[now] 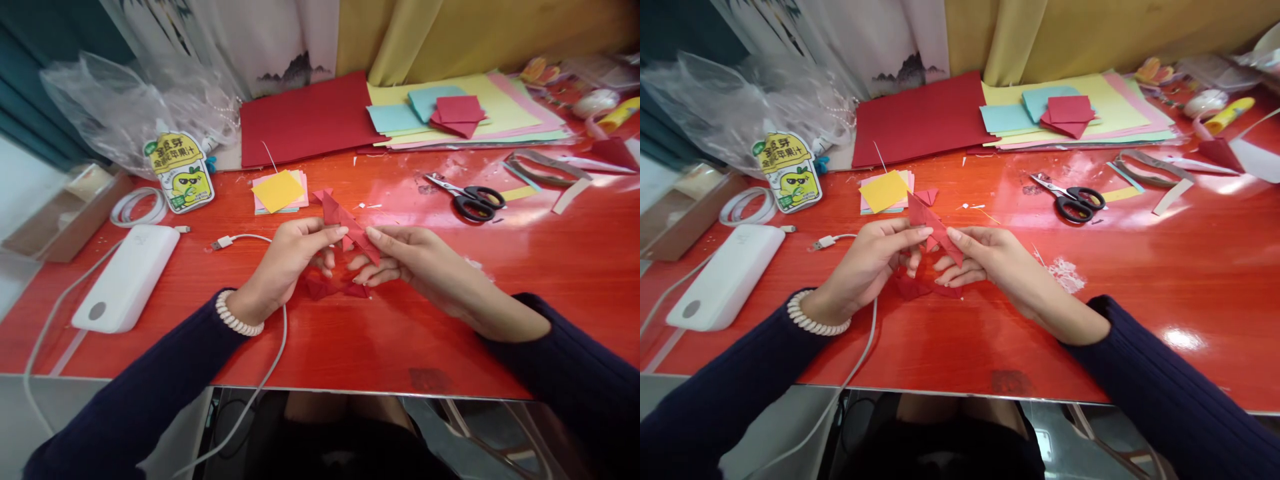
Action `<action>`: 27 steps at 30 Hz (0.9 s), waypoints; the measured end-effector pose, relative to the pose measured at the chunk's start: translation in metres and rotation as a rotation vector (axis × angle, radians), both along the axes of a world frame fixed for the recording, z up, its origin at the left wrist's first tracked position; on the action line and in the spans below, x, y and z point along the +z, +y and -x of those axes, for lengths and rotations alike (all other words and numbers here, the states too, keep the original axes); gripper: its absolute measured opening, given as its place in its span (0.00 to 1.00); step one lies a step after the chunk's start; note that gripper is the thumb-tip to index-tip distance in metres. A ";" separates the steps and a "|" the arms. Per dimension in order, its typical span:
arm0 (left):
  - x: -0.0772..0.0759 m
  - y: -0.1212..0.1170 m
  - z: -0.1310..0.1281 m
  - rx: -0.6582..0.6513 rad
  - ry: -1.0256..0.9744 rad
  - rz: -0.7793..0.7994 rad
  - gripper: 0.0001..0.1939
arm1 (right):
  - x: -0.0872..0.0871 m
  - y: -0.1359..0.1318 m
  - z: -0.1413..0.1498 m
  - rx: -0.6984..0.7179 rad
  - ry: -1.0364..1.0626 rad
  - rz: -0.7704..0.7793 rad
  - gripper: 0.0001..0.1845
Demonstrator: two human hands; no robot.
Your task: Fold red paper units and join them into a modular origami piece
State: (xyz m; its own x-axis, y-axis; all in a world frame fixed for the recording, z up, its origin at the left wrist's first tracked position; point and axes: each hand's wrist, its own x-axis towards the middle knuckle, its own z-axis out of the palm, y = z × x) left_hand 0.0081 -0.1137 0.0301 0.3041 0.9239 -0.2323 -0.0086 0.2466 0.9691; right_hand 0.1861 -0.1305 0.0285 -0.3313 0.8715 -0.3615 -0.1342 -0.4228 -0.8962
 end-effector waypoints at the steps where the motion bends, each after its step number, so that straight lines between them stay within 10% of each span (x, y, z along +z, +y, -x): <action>1: 0.000 0.000 0.000 0.014 0.005 -0.013 0.09 | 0.000 0.001 -0.001 0.020 -0.015 -0.007 0.12; 16: -0.007 0.006 0.001 -0.031 0.019 -0.014 0.08 | -0.006 -0.001 0.003 -0.005 -0.058 -0.110 0.14; 27: 0.010 0.027 0.022 -0.144 0.325 -0.289 0.11 | -0.005 0.012 -0.011 0.105 -0.277 -0.379 0.15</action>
